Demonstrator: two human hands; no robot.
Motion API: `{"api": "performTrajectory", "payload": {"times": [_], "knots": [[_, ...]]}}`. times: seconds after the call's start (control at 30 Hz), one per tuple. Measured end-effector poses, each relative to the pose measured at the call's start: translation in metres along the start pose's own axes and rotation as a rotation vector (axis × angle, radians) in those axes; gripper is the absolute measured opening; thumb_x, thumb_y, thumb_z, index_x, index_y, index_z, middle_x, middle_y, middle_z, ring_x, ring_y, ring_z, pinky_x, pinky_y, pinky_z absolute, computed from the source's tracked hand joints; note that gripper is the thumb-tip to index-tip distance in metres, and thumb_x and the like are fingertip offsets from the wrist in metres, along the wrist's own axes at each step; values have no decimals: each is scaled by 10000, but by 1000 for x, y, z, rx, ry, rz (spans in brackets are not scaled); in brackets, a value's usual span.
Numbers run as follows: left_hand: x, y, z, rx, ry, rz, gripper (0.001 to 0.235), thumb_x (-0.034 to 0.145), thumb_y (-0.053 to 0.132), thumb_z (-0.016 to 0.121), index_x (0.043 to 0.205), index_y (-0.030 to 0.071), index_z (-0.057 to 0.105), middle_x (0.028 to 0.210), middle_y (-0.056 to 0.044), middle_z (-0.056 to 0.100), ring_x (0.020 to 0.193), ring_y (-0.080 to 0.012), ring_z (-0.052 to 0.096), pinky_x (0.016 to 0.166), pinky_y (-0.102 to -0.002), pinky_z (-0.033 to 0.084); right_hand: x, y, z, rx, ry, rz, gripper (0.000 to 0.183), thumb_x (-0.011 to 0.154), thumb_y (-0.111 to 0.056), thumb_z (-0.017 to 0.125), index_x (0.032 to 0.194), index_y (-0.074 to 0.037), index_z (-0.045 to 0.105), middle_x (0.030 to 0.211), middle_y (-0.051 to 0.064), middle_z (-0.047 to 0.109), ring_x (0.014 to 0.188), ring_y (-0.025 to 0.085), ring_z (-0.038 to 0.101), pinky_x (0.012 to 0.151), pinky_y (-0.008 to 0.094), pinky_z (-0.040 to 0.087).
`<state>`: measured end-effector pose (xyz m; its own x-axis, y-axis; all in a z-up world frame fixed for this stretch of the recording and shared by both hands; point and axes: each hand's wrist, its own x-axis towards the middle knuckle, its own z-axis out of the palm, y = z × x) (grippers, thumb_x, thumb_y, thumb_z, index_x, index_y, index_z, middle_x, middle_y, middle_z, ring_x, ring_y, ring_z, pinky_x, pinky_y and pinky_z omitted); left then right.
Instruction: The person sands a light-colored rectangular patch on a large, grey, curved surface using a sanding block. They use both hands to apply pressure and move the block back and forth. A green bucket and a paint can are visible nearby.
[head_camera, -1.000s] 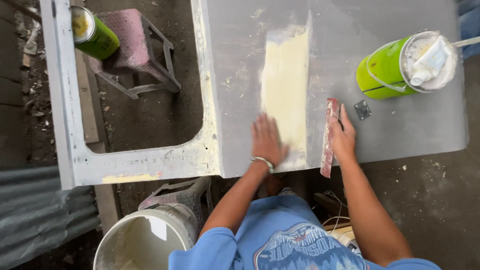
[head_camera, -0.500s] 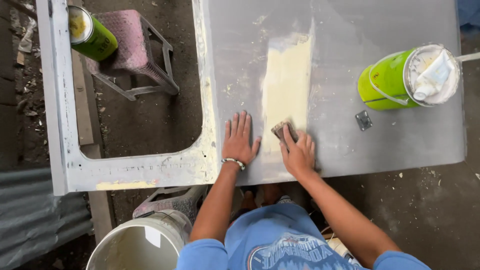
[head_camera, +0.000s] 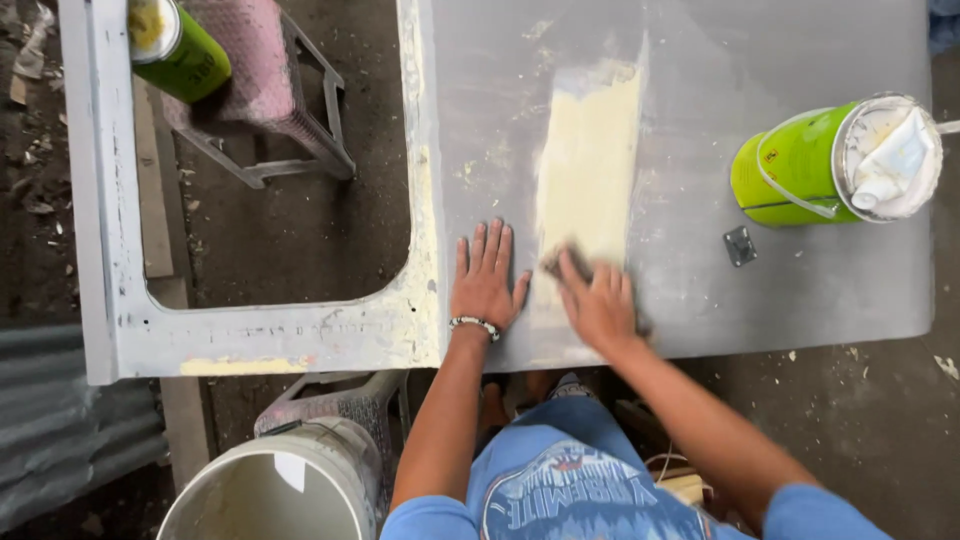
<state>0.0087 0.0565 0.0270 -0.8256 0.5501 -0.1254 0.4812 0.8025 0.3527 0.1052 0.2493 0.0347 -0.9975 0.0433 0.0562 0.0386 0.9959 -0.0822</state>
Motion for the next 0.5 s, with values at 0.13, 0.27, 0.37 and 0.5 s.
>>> {"api": "performTrajectory", "payload": {"times": [0.13,0.27,0.37,0.5], "knots": [[3,5,-4,-12,-6,-1,795,986,517,399,1613,73,192,1698,-82,153,1560,-280,121,1259,-497,51,65,21,2,-15,50,121,647,1005,-349,636,1611,-247,434,1170,241,571,1089,424,532,927,532,410],[-1,6,-10,-6,-24,-9,798,990,521,384,1625,80,189,1709,-73,146,1573,-274,115,1270,-493,44,-24,-12,17,-89,94,25,669,966,-349,622,1601,-259,432,1242,283,560,1132,442,530,1004,549,410],[1,1,-2,10,-24,-17,800,984,521,380,1617,72,185,1705,-78,138,1566,-277,106,1260,-496,40,-37,-19,1,-31,13,-32,672,863,-412,643,1501,-297,466,1180,254,577,1084,432,537,966,578,403],[5,5,-5,0,-25,-14,781,993,507,365,1617,76,185,1703,-78,135,1566,-270,105,1261,-497,39,77,27,6,0,38,94,623,1012,-339,618,1601,-278,425,1186,258,572,1107,436,526,968,548,414]]}}
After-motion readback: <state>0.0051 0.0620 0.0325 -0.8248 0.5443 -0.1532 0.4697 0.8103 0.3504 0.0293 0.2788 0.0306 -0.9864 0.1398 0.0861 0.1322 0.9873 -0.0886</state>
